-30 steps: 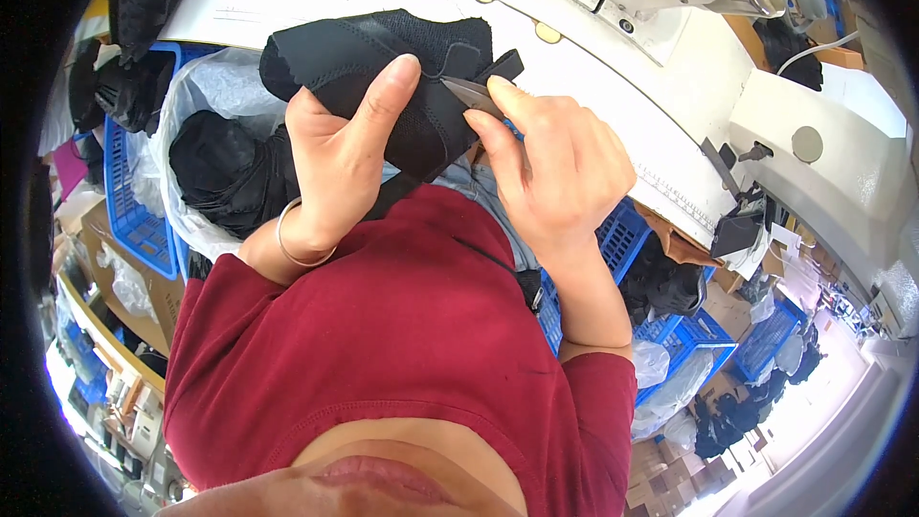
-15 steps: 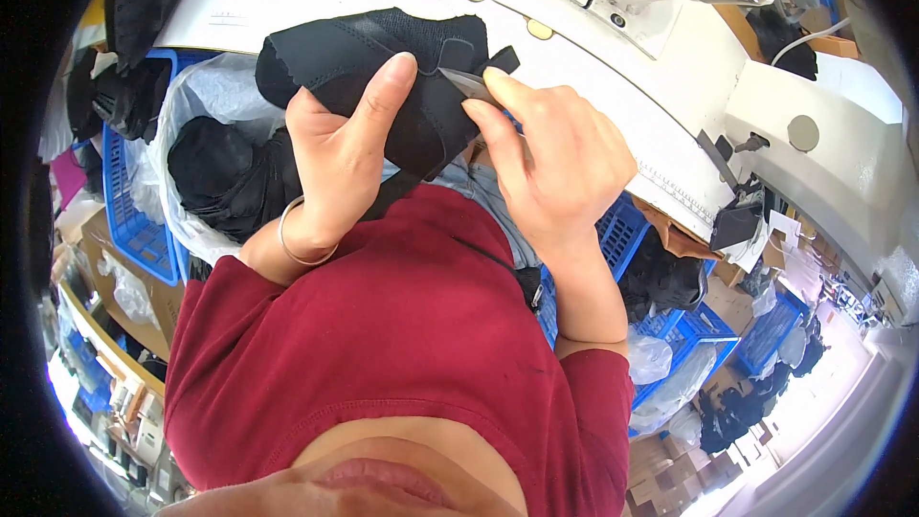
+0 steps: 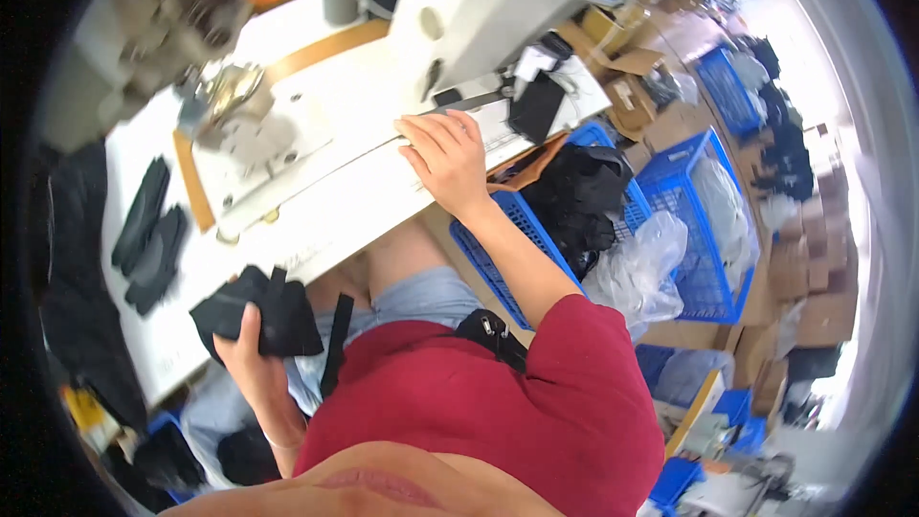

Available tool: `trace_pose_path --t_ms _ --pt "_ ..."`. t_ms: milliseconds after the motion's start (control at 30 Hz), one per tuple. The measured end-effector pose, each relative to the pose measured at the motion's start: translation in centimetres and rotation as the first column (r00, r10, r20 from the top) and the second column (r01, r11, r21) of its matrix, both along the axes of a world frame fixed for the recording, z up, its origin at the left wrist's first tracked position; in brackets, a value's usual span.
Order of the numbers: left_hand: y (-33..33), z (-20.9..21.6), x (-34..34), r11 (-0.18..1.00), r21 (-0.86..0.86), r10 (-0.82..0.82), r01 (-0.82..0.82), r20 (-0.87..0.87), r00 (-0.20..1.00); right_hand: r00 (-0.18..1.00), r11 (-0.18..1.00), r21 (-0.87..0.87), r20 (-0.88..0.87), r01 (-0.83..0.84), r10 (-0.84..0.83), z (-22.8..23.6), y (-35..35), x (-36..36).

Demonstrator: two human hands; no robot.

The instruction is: Sewing and trimming black shoe upper components using a sewing machine.

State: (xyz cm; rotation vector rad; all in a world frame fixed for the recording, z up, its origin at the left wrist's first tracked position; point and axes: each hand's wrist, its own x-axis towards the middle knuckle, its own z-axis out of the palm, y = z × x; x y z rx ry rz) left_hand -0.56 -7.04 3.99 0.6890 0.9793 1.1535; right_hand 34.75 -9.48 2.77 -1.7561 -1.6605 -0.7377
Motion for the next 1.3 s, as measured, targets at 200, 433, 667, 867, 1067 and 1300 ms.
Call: trace_pose_path --t_ms 200,433,667,867,1067,1300 --pt "-0.9 0.8 1.2 0.992 0.107 -0.06 0.066 -0.06 0.996 0.922 0.758 0.526 -0.191 0.386 -0.337 10.7 -2.6 11.9" --pt "-1.0 1.1 2.6 0.989 0.111 -0.085 0.095 -0.091 0.992 0.877 0.807 0.384 -0.015 0.448 -0.48 10.5 -0.2 17.1" --pt "-0.6 1.9 4.5 0.969 0.156 -0.182 0.194 -0.09 0.979 0.908 0.889 0.245 -0.269 0.387 -0.321 11.5 -0.5 16.2" --pt "-0.9 3.2 7.2 0.95 0.196 -0.221 0.241 -0.119 0.968 0.935 0.93 0.174 -0.205 0.325 -0.289 12.1 -2.2 16.8" --pt "-0.9 3.5 7.7 0.936 0.231 -0.245 0.264 -0.109 0.963 0.911 0.875 0.262 -0.186 0.407 -0.369 11.7 -2.8 19.5" --pt "-1.0 3.4 8.4 0.938 0.177 -0.275 0.297 -0.142 0.951 0.819 0.818 0.181 0.092 0.545 -0.566 13.8 -4.2 19.0"
